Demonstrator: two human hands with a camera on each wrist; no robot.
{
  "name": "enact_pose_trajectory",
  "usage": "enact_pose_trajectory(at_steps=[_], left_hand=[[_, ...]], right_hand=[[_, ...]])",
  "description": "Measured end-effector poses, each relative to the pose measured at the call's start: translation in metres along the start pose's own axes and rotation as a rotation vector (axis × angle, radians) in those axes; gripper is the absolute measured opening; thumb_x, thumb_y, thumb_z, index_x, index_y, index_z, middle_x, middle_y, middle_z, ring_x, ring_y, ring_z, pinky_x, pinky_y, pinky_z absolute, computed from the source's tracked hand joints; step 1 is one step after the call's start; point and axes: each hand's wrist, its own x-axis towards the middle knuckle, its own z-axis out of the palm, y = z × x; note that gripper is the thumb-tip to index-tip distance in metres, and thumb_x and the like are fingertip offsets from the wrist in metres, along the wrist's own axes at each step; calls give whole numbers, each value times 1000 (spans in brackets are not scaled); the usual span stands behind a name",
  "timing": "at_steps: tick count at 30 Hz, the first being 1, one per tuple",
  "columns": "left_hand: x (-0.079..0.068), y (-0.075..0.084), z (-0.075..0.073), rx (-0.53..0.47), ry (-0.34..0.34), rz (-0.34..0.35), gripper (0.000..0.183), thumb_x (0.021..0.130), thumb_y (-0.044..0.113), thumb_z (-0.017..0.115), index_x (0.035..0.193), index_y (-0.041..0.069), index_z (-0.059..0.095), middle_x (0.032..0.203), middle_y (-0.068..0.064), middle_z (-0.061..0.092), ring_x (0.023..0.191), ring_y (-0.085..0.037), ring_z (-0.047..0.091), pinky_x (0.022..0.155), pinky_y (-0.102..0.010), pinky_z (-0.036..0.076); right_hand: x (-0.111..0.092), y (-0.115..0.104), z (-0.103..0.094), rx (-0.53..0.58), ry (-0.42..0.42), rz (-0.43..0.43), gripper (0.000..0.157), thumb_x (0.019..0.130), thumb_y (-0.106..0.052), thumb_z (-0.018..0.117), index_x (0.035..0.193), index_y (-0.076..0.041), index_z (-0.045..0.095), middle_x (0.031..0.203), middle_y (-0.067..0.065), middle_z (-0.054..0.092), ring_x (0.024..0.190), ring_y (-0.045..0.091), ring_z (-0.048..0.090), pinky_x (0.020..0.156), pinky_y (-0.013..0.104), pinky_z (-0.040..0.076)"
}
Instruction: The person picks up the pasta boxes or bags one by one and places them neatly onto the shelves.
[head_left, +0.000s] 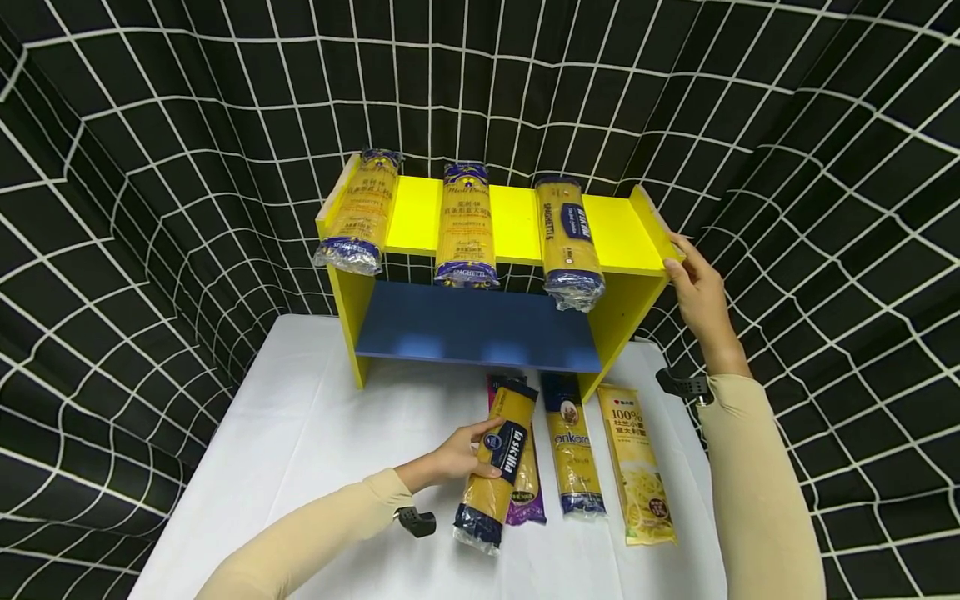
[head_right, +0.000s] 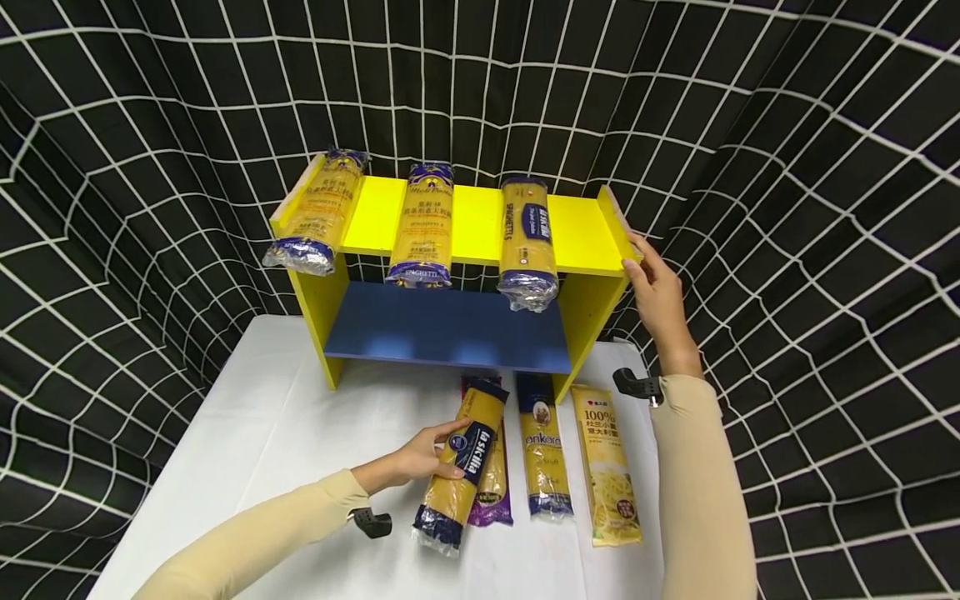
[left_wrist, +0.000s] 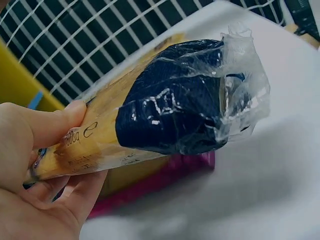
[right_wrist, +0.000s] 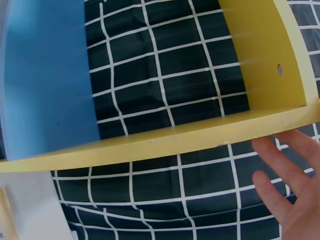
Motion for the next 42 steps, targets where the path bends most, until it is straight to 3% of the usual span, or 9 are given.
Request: enact_pose_trajectory(at_steps=[6, 12, 19, 27, 35, 39, 42], left_hand=[[-1, 30, 17, 59, -52, 35, 90, 75, -1, 82, 152, 20, 41, 139, -21, 52, 111, -29, 65, 87, -35, 57], [-7, 80, 25, 71, -134, 150, 90, 78, -2, 80, 154, 15, 36, 158, -11, 38, 133, -33, 52, 95, -30, 54], [-16, 134, 34, -11, -218, 134, 92, 78, -10, 77, 155, 19, 35, 155, -9, 44, 111, -25, 68, 82, -30, 59], [-28, 196, 40, 80, -222, 210, 92, 78, -1, 81, 154, 27, 36, 159, -1, 39, 119, -15, 62, 86, -22, 55], [-40, 251, 48, -70, -258, 202, 91, 81, -6, 76, 154, 30, 35, 143, -13, 54, 109, -18, 69, 85, -31, 59], [-40, 276, 52, -88, -230, 216, 90, 82, -6, 75, 154, 30, 35, 139, -13, 57, 106, -21, 71, 83, -31, 59], [-33, 291, 55, -66, -189, 236, 89, 82, -2, 76, 154, 29, 34, 138, -12, 58, 100, -15, 71, 82, -27, 58]], right_hand=[[2, 5, 2, -7, -4, -7, 45, 104, -43, 44, 147, -50, 37, 138, 18, 58, 102, -5, 52, 97, 26, 45], [2, 1, -1, -13, -17, 2, 45, 104, -44, 44, 148, -50, 36, 140, 18, 57, 103, -4, 52, 100, 33, 45], [3, 0, -4, -18, -30, -3, 46, 104, -45, 44, 148, -49, 36, 141, 19, 57, 102, -7, 52, 97, 26, 46], [1, -3, -7, -31, -66, 0, 44, 106, -51, 29, 149, -50, 33, 142, 14, 55, 101, -1, 51, 92, 27, 43], [2, 0, -9, -12, -108, 4, 46, 107, -48, 24, 152, -46, 29, 141, 19, 53, 99, -3, 51, 90, 25, 42], [1, -2, -11, 32, -133, 60, 47, 106, -52, 25, 152, -48, 29, 145, 17, 49, 110, 11, 50, 96, 34, 40], [0, -3, -12, 57, -133, 120, 47, 103, -58, 26, 149, -52, 31, 156, 6, 42, 129, 21, 44, 108, 47, 35]])
